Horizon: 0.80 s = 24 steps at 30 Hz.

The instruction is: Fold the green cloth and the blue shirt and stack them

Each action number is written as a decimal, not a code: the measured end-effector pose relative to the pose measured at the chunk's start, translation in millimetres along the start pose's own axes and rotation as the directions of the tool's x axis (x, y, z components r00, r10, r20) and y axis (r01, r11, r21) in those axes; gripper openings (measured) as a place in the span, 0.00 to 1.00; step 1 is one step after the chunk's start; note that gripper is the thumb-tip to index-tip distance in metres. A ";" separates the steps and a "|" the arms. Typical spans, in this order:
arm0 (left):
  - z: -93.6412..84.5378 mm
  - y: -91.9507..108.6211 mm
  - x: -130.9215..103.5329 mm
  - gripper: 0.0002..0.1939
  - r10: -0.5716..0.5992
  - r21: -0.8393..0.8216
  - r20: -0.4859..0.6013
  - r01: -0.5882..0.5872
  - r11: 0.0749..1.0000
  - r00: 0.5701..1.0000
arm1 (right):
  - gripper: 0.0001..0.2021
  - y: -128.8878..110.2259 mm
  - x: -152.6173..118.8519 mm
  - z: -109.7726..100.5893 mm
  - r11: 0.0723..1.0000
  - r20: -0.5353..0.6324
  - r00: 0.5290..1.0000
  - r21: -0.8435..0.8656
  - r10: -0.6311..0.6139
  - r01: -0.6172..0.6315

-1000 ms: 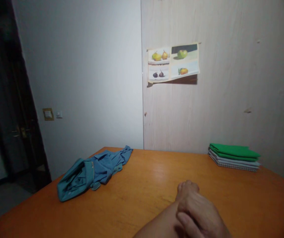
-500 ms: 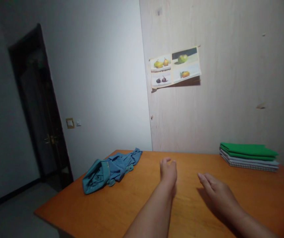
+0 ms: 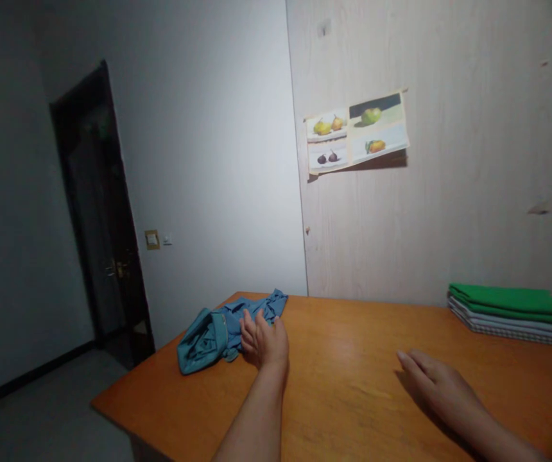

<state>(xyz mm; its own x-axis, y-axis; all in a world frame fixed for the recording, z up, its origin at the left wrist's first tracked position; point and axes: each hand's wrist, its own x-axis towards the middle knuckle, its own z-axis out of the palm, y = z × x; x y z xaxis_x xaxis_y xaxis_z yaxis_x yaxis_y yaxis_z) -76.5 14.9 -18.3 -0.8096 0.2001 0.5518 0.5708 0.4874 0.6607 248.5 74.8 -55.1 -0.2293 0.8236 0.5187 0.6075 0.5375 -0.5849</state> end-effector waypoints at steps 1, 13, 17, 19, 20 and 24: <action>3.2 -0.2 1.1 0.24 -0.026 0.025 0.017 0.026 0.999 1.000 | 0.22 0.9 0.1 -0.8 1.000 0.046 0.999 0.012 -0.010 0.009; 14.3 -17.9 16.3 0.29 -0.265 0.060 0.177 0.258 0.964 0.948 | 0.22 4.2 -2.0 1.4 0.999 0.157 0.988 0.042 -0.002 -0.005; 6.5 -4.0 7.0 0.32 -0.148 0.035 0.174 0.144 0.989 0.974 | 0.22 10.1 -0.9 5.3 0.998 0.184 0.983 0.059 -0.007 -0.004; -0.7 5.5 0.5 0.33 -0.039 -0.006 0.192 0.041 0.999 0.981 | 0.22 12.6 -0.5 7.0 0.999 0.201 0.980 0.049 0.001 -0.011; -4.9 10.5 -3.4 0.34 0.035 -0.043 0.205 -0.027 0.999 0.978 | 0.22 13.3 -0.4 7.6 0.999 0.210 0.978 0.041 0.004 -0.013; -24.9 29.5 -25.2 0.37 0.411 -0.289 0.205 -0.346 0.893 0.888 | 0.22 12.0 -1.2 9.1 1.000 0.218 0.976 0.024 0.001 -0.007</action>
<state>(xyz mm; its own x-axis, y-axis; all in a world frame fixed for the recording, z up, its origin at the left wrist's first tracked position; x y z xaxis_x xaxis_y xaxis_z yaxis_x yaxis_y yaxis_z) -35.8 3.0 0.0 -0.5125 0.5523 0.6574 0.8294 0.1202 0.5456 249.2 81.9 -68.4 -0.3887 0.8440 0.3696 0.5903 0.5361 -0.6034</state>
